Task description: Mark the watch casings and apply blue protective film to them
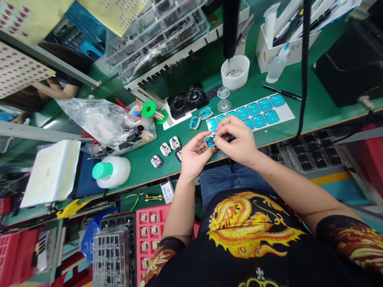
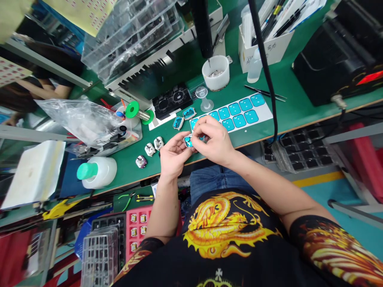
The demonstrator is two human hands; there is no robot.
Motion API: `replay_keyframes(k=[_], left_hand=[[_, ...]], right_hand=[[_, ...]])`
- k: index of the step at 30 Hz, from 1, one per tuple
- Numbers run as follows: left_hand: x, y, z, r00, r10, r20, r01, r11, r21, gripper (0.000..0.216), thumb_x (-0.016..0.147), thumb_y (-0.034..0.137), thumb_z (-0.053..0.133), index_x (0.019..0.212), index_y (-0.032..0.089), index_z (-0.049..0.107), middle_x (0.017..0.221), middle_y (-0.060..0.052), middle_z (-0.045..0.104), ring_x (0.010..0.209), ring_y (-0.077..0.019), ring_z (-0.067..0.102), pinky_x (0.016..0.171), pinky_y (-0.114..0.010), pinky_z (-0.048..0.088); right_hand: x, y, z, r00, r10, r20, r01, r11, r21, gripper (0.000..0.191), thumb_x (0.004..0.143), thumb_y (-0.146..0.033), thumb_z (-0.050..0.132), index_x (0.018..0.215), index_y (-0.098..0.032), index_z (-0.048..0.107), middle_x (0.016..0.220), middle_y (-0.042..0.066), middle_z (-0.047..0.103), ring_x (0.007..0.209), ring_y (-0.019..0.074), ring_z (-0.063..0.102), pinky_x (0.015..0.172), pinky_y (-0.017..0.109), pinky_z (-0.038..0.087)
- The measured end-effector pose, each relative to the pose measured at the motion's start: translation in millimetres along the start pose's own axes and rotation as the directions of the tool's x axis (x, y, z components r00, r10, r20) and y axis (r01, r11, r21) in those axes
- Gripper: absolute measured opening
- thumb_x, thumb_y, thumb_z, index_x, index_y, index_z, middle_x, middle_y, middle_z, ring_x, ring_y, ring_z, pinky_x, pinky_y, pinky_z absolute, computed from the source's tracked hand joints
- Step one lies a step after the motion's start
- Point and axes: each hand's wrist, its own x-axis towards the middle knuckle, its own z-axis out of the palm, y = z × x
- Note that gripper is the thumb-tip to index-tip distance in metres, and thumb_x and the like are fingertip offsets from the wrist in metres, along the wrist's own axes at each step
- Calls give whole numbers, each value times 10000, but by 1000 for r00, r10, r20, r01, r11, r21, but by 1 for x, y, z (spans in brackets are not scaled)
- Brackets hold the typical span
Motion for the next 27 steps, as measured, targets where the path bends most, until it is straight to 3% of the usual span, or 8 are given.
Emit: replay_keyframes(k=[27], left_hand=[[2,1,-2,1000,16,-18,-15,996,85,555,767,292,1011,1286,246,821,1143,-55,831,1017,-184,799,910,-275,663]], right_hand=[[-6,0,-2,985,-168,36,169,985,-39,129,893,-138,707,835,-253,705,967,29,695,886,199,686,752,370,573]])
